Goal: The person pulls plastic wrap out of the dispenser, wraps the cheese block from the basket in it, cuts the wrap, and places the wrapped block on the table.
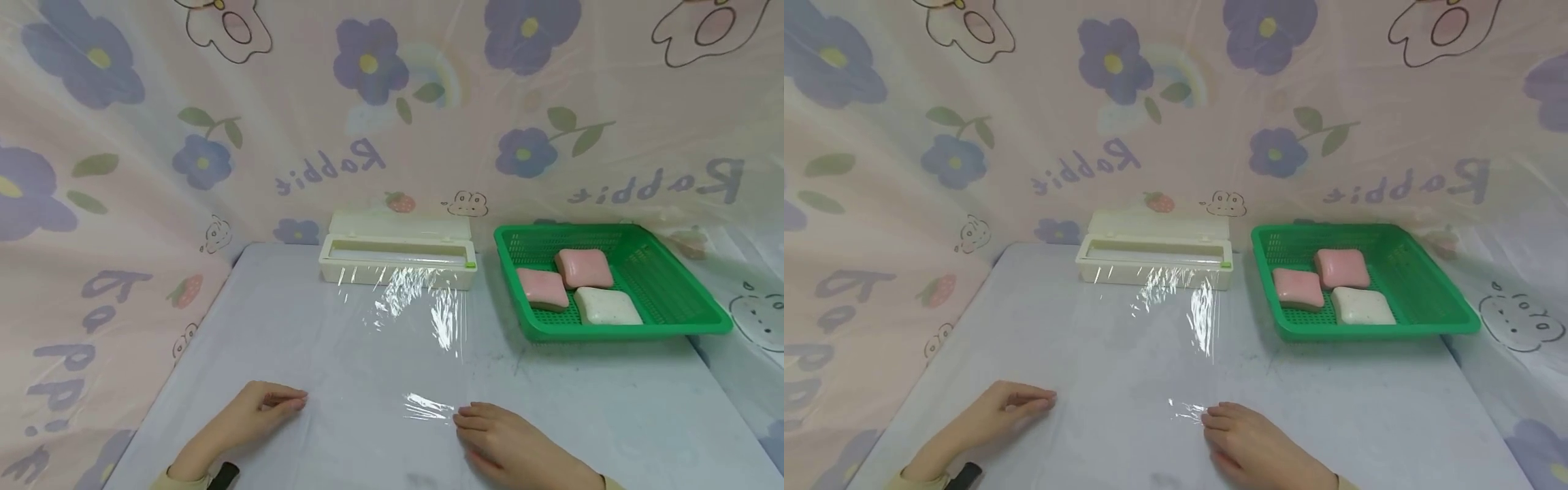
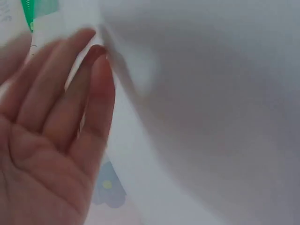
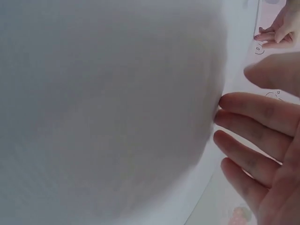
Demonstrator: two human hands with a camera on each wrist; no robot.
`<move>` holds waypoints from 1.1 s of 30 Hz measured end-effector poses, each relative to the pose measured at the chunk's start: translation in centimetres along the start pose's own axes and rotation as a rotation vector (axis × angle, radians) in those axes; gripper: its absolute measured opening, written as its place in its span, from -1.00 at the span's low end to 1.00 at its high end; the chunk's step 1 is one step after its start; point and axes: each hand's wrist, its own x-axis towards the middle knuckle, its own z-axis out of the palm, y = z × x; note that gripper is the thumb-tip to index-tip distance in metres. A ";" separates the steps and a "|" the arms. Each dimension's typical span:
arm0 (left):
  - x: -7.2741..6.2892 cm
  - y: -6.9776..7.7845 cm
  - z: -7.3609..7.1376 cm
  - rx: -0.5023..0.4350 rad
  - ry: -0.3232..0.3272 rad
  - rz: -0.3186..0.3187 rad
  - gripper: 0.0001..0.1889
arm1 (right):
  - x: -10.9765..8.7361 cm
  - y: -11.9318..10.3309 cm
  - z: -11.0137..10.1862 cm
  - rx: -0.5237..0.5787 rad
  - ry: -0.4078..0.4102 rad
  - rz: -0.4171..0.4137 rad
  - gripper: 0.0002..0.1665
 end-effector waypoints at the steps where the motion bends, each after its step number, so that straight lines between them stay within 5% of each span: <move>1: 0.1 0.0 -0.2 -0.029 0.006 -0.022 -0.70 | 0.0 0.0 0.0 0.001 0.006 -0.004 -0.58; 10: 3.6 1.5 -1.1 -0.381 0.112 -0.298 -0.73 | -0.2 0.4 0.0 -0.002 0.048 -0.022 -0.52; 14: 4.8 1.5 -1.0 -0.529 0.097 -0.386 -0.64 | -0.4 0.5 0.0 -0.005 0.048 -0.032 -0.51; 21: 4.9 0.6 -0.6 -0.613 0.020 -0.457 -0.65 | -0.7 0.5 -0.1 0.004 0.016 -0.027 -0.59; 33: 4.7 -0.6 -0.2 -0.697 0.025 -0.485 -0.74 | -2.6 0.7 -0.6 0.188 -0.074 0.075 -0.64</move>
